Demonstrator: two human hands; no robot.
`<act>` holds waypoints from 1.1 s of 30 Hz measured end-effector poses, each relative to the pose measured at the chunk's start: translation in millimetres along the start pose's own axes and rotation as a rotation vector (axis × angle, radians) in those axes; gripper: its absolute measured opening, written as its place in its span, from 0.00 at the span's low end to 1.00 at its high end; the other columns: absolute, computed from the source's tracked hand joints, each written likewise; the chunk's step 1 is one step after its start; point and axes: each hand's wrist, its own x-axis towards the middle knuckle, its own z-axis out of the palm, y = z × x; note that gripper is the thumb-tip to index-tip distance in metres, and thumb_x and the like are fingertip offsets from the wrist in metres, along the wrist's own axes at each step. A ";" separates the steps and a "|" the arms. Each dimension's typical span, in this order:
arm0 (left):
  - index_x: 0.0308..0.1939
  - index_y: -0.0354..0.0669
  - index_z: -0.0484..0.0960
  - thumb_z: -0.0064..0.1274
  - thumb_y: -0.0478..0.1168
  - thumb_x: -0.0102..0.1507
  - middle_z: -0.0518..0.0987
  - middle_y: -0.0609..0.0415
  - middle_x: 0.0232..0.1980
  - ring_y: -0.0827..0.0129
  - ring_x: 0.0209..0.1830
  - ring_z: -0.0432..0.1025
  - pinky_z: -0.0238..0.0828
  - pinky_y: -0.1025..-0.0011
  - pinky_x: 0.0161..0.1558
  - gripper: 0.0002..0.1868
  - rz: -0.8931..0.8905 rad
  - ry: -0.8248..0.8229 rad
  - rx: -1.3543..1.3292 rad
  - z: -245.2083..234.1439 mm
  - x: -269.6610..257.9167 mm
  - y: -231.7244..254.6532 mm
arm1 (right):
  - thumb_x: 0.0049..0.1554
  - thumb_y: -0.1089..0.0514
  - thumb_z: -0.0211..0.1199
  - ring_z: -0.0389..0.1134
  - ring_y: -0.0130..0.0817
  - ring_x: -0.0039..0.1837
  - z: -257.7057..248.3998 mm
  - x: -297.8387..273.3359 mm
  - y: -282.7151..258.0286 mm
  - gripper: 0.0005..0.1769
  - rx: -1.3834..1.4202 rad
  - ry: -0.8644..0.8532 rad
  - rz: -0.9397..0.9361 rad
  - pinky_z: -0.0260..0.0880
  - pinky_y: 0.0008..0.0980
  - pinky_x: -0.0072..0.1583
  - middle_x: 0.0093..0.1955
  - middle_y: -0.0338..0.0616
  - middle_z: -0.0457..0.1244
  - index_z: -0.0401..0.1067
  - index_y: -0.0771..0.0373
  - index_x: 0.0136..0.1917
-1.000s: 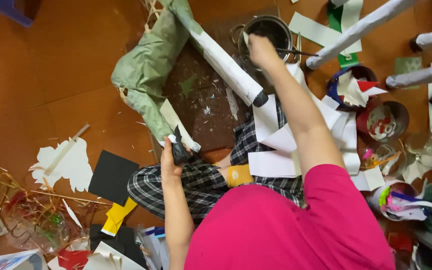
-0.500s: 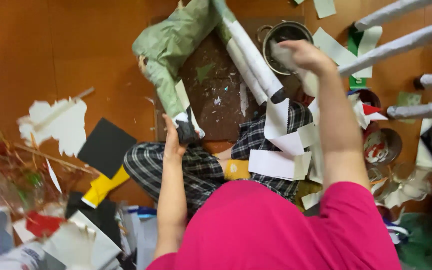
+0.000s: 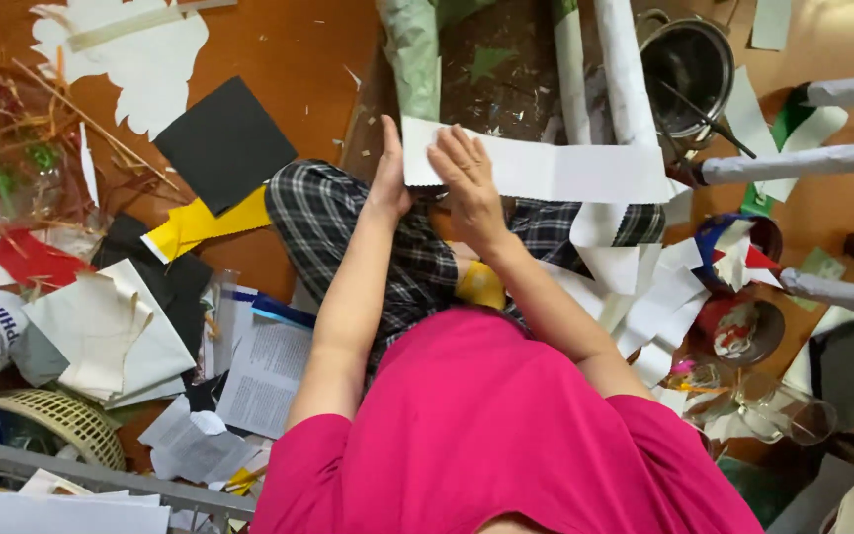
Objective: Applying paper strips to a paper-mache giraffe structure
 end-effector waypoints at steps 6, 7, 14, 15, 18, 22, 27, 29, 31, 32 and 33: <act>0.61 0.39 0.81 0.39 0.78 0.69 0.79 0.43 0.50 0.53 0.45 0.83 0.86 0.57 0.44 0.45 0.199 0.036 -0.047 -31.7 18.1 -16.1 | 0.73 0.64 0.51 0.47 0.45 0.90 25.1 1.9 4.0 0.28 0.087 -0.102 0.036 0.38 0.49 0.86 0.88 0.41 0.55 0.71 0.49 0.82; 0.59 0.40 0.83 0.37 0.77 0.71 0.79 0.44 0.50 0.53 0.47 0.83 0.86 0.59 0.45 0.44 0.251 0.049 -0.053 -37.6 20.1 -17.8 | 0.73 0.62 0.51 0.47 0.46 0.91 27.8 2.9 6.5 0.28 0.105 -0.135 0.046 0.37 0.50 0.86 0.88 0.42 0.55 0.70 0.48 0.83; 0.46 0.50 0.88 0.38 0.81 0.68 0.82 0.58 0.42 0.70 0.43 0.79 0.75 0.73 0.43 0.42 0.289 0.085 0.085 -43.2 -48.7 5.4 | 0.68 0.59 0.52 0.44 0.47 0.91 23.0 2.9 26.7 0.32 0.026 -0.263 -0.021 0.29 0.48 0.86 0.90 0.44 0.52 0.69 0.49 0.84; 0.48 0.48 0.89 0.51 0.71 0.69 0.84 0.59 0.42 0.73 0.43 0.79 0.77 0.74 0.44 0.31 0.335 0.052 0.245 -33.4 -59.5 6.5 | 0.66 0.55 0.55 0.44 0.48 0.91 23.1 1.6 29.6 0.33 -0.016 -0.281 -0.049 0.29 0.50 0.86 0.89 0.45 0.52 0.68 0.49 0.84; 0.49 0.47 0.90 0.69 0.54 0.67 0.84 0.64 0.40 0.79 0.41 0.76 0.77 0.76 0.43 0.17 0.405 0.056 0.412 -27.5 -57.2 -4.4 | 0.63 0.54 0.61 0.47 0.50 0.90 13.5 -4.5 25.6 0.35 -0.022 -0.223 -0.072 0.32 0.52 0.86 0.89 0.50 0.53 0.69 0.54 0.83; 0.42 0.48 0.89 0.73 0.43 0.64 0.86 0.65 0.35 0.85 0.34 0.75 0.75 0.82 0.39 0.08 0.431 0.077 0.351 -33.9 -46.2 -11.7 | 0.69 0.52 0.63 0.69 0.37 0.47 -25.5 -32.5 4.4 0.09 0.104 -0.011 0.134 0.71 0.38 0.55 0.45 0.31 0.69 0.82 0.49 0.48; 0.44 0.44 0.88 0.73 0.40 0.64 0.86 0.62 0.37 0.80 0.34 0.80 0.81 0.78 0.39 0.10 0.386 0.083 0.254 -33.1 -46.6 -9.6 | 0.66 0.42 0.72 0.67 0.31 0.28 -11.3 -62.5 28.8 0.25 0.676 -0.050 1.160 0.65 0.30 0.30 0.29 0.47 0.64 0.73 0.62 0.37; 0.44 0.44 0.87 0.73 0.40 0.63 0.86 0.61 0.37 0.79 0.34 0.81 0.84 0.76 0.40 0.10 0.367 0.091 0.227 -33.7 -44.2 -10.8 | 0.62 0.37 0.78 0.69 0.31 0.36 -0.4 -61.3 41.2 0.31 0.803 0.098 1.286 0.69 0.36 0.37 0.34 0.46 0.62 0.69 0.64 0.40; 0.46 0.46 0.87 0.70 0.48 0.66 0.87 0.58 0.38 0.75 0.35 0.83 0.86 0.72 0.39 0.13 0.306 0.139 0.179 -33.2 -39.5 -10.8 | 0.59 0.58 0.82 0.78 0.44 0.43 18.3 -57.9 56.7 0.18 1.031 0.370 1.296 0.83 0.50 0.46 0.42 0.50 0.70 0.75 0.71 0.49; 0.46 0.46 0.87 0.70 0.48 0.66 0.87 0.58 0.38 0.75 0.35 0.83 0.86 0.72 0.39 0.13 0.309 0.139 0.183 -40.7 -28.2 -15.7 | 0.59 0.58 0.82 0.78 0.44 0.43 17.1 -50.9 54.7 0.18 1.036 0.372 1.296 0.83 0.50 0.46 0.42 0.50 0.70 0.75 0.71 0.49; 0.45 0.46 0.87 0.67 0.51 0.68 0.88 0.57 0.37 0.74 0.33 0.84 0.86 0.72 0.36 0.13 0.314 0.168 0.184 -47.9 -17.3 -22.0 | 0.60 0.57 0.81 0.78 0.43 0.43 14.5 -45.0 52.6 0.18 0.995 0.353 1.315 0.84 0.52 0.45 0.41 0.51 0.71 0.75 0.71 0.49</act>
